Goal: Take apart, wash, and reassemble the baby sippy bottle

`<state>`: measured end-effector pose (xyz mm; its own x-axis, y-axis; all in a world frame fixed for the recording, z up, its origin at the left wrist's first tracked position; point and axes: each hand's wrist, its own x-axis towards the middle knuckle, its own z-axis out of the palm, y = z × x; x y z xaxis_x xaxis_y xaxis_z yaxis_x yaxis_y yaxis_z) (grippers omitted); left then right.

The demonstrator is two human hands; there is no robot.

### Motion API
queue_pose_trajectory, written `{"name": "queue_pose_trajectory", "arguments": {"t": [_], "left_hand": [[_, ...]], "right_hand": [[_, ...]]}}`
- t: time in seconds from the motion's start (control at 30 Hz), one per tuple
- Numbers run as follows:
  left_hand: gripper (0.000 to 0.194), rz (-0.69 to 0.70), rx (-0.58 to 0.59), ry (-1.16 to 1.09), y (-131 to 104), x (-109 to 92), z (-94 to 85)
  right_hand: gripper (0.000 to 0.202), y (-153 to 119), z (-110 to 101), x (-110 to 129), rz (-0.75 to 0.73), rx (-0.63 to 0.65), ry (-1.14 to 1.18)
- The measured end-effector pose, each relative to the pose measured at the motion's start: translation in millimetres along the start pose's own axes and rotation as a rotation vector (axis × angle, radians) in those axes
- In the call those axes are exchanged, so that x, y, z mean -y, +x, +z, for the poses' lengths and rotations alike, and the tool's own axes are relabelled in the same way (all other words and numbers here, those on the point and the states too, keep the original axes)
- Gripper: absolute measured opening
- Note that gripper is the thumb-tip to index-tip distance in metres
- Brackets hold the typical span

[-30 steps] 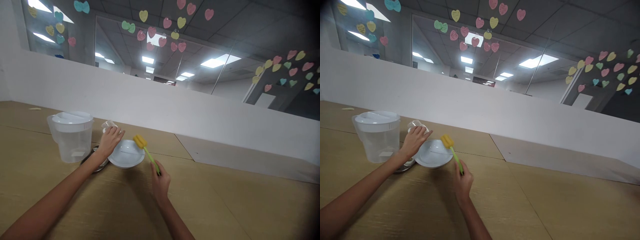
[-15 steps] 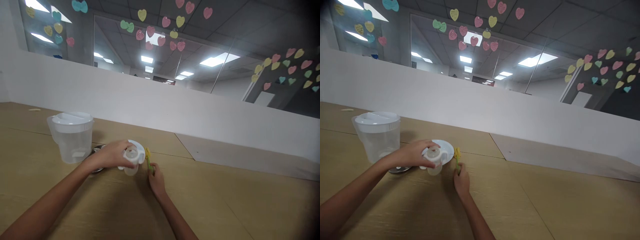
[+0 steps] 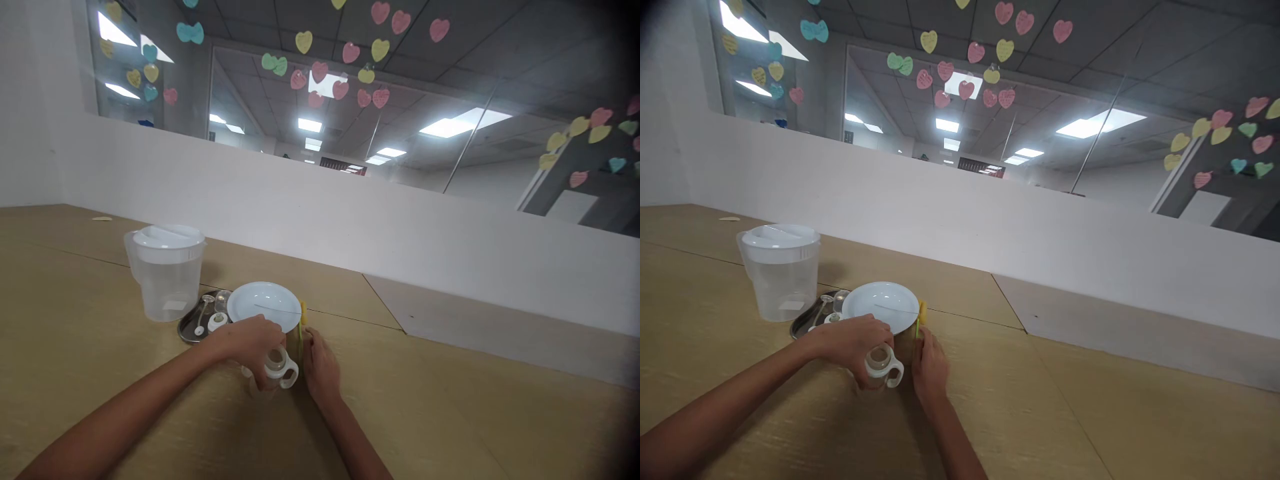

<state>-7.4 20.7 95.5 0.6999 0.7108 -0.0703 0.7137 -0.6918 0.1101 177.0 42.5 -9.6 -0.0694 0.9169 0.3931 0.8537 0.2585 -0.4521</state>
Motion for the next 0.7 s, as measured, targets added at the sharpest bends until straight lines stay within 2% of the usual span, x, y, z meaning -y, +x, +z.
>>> {"name": "queue_pose_trajectory", "arguments": {"t": [0.13,0.2,0.27,0.3,0.33,0.4,0.5,0.57,0.7], "left_hand": [[0.043,-0.015,0.062,-0.032,-2,6,-1.6],[0.059,-0.02,0.072,-0.07,-7,12,-6.8],[0.077,-0.068,0.024,-0.148,-15,24,-14.7],[0.079,-0.118,-0.018,-0.187,-20,32,-18.9],[0.075,-0.191,-0.073,-0.216,-24,43,-22.5],[0.052,-0.368,-0.129,-0.198,-31,67,-26.0],[0.022,-0.593,-0.081,-0.105,-33,101,-18.8],[0.018,-0.687,-0.069,-0.086,-32,117,-8.0],[0.013,-0.778,-0.156,-0.082,-28,132,12.9]], "right_hand": [[0.043,3,-2,-3,-0.038,-0.082,0.039],[0.043,6,-4,-2,-0.02,-0.071,0.055],[0.043,11,-5,1,-0.013,-0.045,0.076],[0.042,15,-6,3,-0.015,-0.03,0.085],[0.042,20,-6,5,-0.019,-0.015,0.094],[0.04,33,-4,9,-0.023,-0.004,0.109],[0.032,54,0,16,0.002,-0.037,0.126],[0.027,65,3,20,0.035,-0.069,0.141],[0.023,76,4,24,0.088,-0.126,0.222]]}}
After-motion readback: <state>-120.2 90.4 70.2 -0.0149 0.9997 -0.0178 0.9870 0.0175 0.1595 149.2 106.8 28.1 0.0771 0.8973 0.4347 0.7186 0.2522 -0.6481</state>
